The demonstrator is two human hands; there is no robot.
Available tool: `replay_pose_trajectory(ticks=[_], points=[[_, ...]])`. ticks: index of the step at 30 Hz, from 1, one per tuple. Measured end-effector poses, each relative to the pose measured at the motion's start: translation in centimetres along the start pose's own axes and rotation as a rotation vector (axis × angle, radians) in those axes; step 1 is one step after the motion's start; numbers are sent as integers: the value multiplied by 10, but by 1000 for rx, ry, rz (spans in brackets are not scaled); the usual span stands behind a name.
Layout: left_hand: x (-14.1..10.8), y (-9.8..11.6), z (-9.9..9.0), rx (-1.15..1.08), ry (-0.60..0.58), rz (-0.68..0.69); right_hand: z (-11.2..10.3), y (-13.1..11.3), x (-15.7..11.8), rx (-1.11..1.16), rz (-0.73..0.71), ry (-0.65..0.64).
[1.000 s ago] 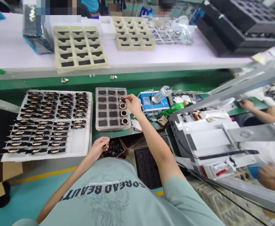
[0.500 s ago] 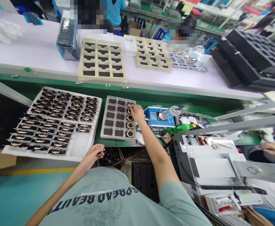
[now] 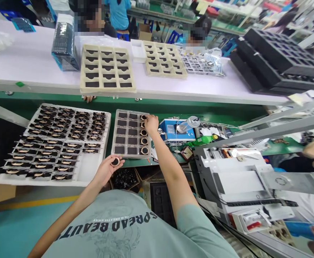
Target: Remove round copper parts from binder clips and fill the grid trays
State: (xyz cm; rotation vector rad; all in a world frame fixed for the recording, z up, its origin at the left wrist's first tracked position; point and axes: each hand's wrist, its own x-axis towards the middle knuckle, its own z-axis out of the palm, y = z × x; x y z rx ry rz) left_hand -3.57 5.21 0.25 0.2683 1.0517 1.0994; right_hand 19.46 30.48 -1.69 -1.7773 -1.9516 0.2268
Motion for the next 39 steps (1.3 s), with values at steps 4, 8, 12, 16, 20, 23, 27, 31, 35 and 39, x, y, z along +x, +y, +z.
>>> replay_pose_trajectory(ticks=[4, 8, 12, 16, 20, 23, 27, 31, 35, 39], points=[[11, 5, 24, -115, 10, 120, -16, -34, -49, 259, 34, 2], [18, 2, 44, -180, 13, 256, -25, -81, -149, 703, 56, -257], [16, -8, 52, -35, 34, 297, -23, -104, -210, 968, 206, -314], [12, -21, 46, 180, 62, 332, -30, -90, -206, 978, 274, -335], [16, -33, 37, 267, 23, 295, -41, -67, -195, 975, 363, -464], [22, -41, 27, 330, 52, 253, -40, -59, -185, 920, 529, -508], [25, -49, 7, 415, 113, 351, -31, -60, -168, 657, 605, -537], [12, -50, -23, 456, 122, 413, -25, -68, -159, 384, 501, -583], [-4, -45, -59, 461, 185, 428, -22, -78, -161, 51, 351, -506], [-14, -40, -96, 478, 288, 426, -16, -83, -169, -132, 270, -349]])
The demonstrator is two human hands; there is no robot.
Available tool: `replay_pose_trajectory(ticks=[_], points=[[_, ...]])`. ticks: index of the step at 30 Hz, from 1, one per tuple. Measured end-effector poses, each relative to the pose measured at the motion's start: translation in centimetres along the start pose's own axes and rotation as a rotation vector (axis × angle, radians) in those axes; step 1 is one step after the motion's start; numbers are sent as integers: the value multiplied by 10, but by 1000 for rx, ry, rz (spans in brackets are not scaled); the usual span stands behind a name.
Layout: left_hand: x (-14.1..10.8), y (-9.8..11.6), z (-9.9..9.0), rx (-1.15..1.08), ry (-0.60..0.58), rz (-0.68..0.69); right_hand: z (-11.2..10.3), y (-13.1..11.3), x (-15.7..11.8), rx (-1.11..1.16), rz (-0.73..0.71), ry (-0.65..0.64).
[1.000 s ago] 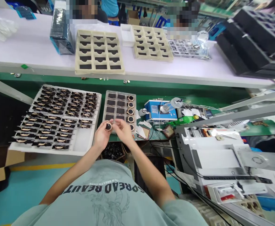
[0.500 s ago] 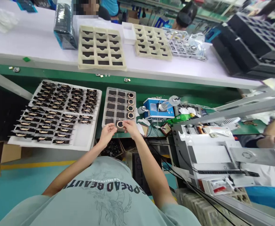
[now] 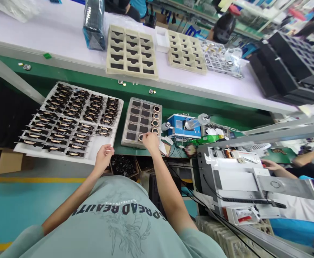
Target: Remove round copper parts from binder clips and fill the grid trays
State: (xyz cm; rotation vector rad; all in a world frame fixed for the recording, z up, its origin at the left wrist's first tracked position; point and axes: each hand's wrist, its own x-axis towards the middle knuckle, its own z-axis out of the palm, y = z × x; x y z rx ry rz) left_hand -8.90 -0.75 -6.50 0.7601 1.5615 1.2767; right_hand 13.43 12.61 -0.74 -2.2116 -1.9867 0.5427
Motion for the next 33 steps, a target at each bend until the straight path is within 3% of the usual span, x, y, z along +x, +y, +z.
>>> replay_pose_trajectory(ticks=[5, 8, 11, 14, 19, 24, 29, 31, 33], points=[[7, -8, -34, 44, 94, -20, 10, 2, -5, 37, 49, 72], [15, -8, -47, 86, 124, -1, 17, 5, -12, 100, 54, 195], [25, -5, -59, 232, 133, 69, 24, 11, -22, 195, -11, 314], [36, 3, -68, 501, 111, 223, 29, 17, -28, 235, -62, 337], [64, 24, -65, 1001, -32, 526, 32, 20, -33, 246, -91, 372], [109, 38, -49, 1236, -284, 686, 39, 16, -59, 377, -162, 346], [142, 48, -52, 1155, -520, 689, 60, 13, -103, 509, -201, 194], [141, 57, -57, 992, -514, 629, 67, 8, -115, 569, -193, 107], [127, 69, -58, 765, -413, 546, 70, 0, -122, 637, -200, 19]])
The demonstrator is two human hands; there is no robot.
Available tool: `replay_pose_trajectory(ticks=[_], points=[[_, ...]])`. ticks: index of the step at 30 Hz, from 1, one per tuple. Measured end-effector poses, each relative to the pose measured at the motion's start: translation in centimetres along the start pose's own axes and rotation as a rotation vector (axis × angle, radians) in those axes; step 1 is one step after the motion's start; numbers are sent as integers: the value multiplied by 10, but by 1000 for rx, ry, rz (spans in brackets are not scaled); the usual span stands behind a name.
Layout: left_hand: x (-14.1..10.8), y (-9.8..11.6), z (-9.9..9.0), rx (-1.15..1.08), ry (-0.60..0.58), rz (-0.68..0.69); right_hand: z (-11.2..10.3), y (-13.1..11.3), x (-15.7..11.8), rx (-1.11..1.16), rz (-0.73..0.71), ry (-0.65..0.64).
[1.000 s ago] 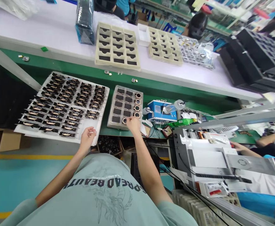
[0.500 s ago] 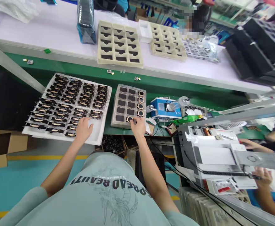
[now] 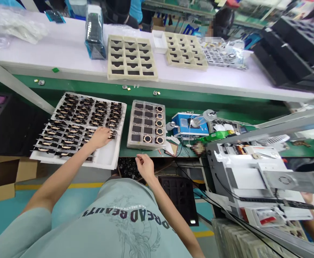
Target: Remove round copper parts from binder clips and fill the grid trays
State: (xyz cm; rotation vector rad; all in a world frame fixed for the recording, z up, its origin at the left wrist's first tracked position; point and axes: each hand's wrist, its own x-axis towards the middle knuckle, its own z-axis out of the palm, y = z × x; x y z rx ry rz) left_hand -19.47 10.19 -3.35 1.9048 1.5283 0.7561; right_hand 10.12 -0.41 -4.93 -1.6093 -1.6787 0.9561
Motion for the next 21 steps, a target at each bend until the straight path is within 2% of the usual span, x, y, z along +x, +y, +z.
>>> replay_pose_trajectory(ticks=[3, 6, 8, 10, 13, 17, 21], points=[[-23, 43, 2, -418, 193, -183, 9, -18, 3, 214, 35, -118], [-49, 92, 21, -926, 110, -366, 12, -36, 14, 479, 30, -244], [-61, 117, 36, -1130, 55, -459, 9, -41, 19, 545, 33, -260], [-66, 134, 49, -1228, 81, -533, 2, -41, 19, 563, 89, -233], [-66, 145, 65, -1274, 129, -602, -12, -36, 12, 597, 180, -246], [-62, 150, 85, -1249, 77, -586, -30, -30, 0, 503, 181, -273], [-57, 153, 97, -1245, 132, -594, -42, -24, -6, 484, 161, -299]])
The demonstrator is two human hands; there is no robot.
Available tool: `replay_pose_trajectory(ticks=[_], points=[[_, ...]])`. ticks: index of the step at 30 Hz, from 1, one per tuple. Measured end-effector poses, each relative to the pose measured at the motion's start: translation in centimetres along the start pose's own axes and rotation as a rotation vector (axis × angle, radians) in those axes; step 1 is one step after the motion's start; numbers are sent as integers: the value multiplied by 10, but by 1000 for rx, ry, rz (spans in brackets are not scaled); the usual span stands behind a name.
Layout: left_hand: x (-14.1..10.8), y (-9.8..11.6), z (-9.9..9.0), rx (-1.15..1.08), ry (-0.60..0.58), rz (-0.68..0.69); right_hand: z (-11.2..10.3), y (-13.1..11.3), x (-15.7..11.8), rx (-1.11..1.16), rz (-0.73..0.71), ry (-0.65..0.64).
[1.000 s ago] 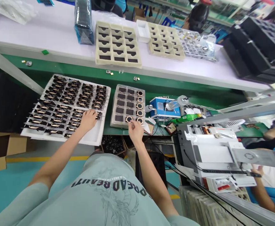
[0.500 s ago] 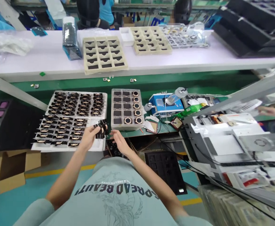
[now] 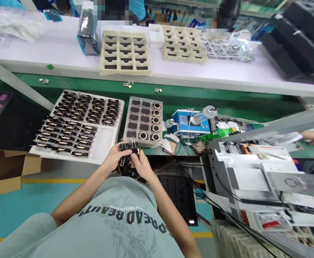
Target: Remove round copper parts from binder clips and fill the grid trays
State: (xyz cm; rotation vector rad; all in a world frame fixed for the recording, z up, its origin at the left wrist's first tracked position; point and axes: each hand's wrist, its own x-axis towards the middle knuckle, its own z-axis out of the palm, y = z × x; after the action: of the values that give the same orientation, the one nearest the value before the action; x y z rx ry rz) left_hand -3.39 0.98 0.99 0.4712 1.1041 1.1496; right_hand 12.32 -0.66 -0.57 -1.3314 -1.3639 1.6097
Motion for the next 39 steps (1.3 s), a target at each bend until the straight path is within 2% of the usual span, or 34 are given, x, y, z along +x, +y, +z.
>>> replay_pose_trajectory(ticks=[3, 6, 9, 12, 14, 19, 23, 26, 29, 32, 34, 37, 39], points=[[1, -2, 5, -27, 52, -44, -4, 4, -8, 70, 28, -53], [3, -1, 9, -17, 60, -102, -8, 9, -18, 118, 92, -20], [7, -1, 12, 5, 77, -102, -11, 14, -25, 223, 98, -6], [13, -7, 16, 14, 71, -96, -10, 17, -24, 295, 130, -89], [15, -14, 21, 32, 51, -102, -7, 17, -19, 222, 172, -129], [16, -35, 27, 76, 50, -184, -2, 16, -16, -42, 161, -87], [17, -44, 26, 63, 72, -190, -10, 34, -30, -85, 196, -95], [19, -41, 19, 56, 95, -122, -16, 63, -28, -125, 269, -32], [20, -34, 5, 82, 164, -45, -23, 90, -12, -209, 378, 99], [17, -29, -10, 186, 222, 3, -34, 99, 1, -252, 454, 226], [13, -31, -16, 310, 170, -13, -41, 92, 3, -78, 444, 219], [8, -41, -17, 521, -10, -30, -43, 69, 0, 248, 275, 82], [6, -48, -14, 609, -101, -4, -39, 52, -2, 305, 166, 41]])
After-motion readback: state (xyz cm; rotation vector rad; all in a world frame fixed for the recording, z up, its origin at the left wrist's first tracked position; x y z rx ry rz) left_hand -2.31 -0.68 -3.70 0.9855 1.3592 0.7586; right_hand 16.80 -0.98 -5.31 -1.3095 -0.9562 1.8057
